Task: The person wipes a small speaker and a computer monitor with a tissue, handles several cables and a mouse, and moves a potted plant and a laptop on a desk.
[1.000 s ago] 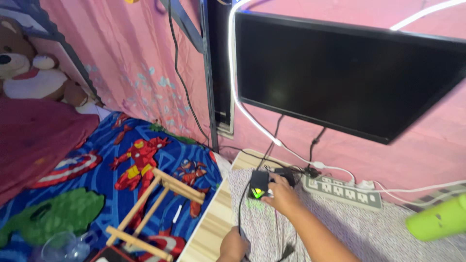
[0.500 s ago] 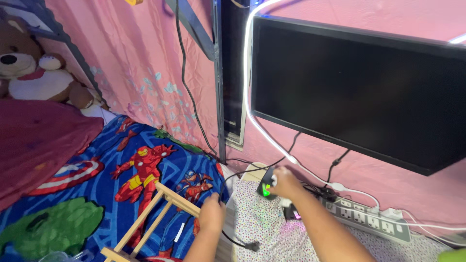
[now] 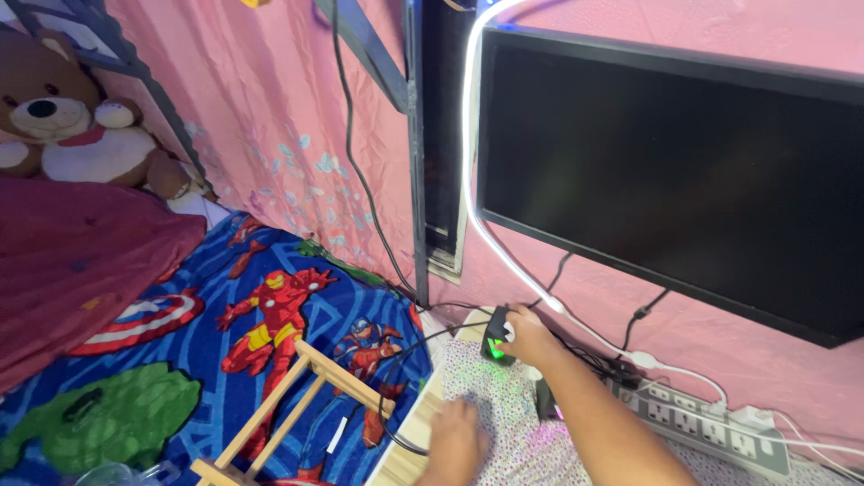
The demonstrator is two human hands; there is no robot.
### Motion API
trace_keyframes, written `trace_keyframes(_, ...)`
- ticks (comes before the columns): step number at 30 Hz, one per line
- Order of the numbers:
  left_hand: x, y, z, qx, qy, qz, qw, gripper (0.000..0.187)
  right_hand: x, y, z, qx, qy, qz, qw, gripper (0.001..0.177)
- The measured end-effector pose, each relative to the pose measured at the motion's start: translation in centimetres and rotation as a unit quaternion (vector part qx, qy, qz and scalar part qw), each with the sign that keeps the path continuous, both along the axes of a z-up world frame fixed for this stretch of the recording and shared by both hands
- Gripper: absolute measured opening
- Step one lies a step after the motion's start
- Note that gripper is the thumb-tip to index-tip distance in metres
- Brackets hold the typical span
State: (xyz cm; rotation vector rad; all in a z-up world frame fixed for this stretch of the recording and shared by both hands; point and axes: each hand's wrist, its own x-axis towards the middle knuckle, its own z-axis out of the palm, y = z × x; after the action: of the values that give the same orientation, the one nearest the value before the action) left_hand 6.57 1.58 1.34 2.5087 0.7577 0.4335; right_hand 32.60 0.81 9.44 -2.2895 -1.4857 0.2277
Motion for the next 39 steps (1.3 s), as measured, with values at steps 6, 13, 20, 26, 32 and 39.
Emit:
trace_keyframes(6, 1.0, -3.7, -5.9, 0.065, 0.011, -0.066, 0.996, 0.023, -0.3, -4.5, 4.5, -0.141, -0.005, -0.069, 0.988, 0.068)
trace_keyframes(13, 0.4, -5.2, -4.7, -0.064, 0.017, -0.162, 0.985, 0.024, 0.1, -12.1, 5.6, -0.226, -0.047, 0.050, 0.972, 0.070)
trace_keyframes(20, -0.7, -5.1, -4.6, -0.042, 0.023, -0.169, 0.985, 0.027, 2.0, -10.5, 5.5, -0.121, 0.031, 0.060, 0.990, 0.053)
trace_keyframes(26, -1.5, -4.8, -8.0, -0.067, 0.016, -0.198, 0.978, 0.034, 3.1, -7.0, 5.0, -0.082, 0.035, 0.007, 0.996, 0.054)
trace_keyframes(32, -1.5, -5.2, -10.4, -0.062, 0.053, -0.233, 0.969, 0.017, 2.7, -5.9, 3.3, -0.071, 0.003, -0.071, 0.995, 0.047)
trace_keyframes(39, -1.9, -4.6, -10.6, -0.098, 0.068, -0.258, 0.959, 0.019, -2.2, -5.8, 6.1, 0.015, -0.123, -0.103, 0.987, 0.036)
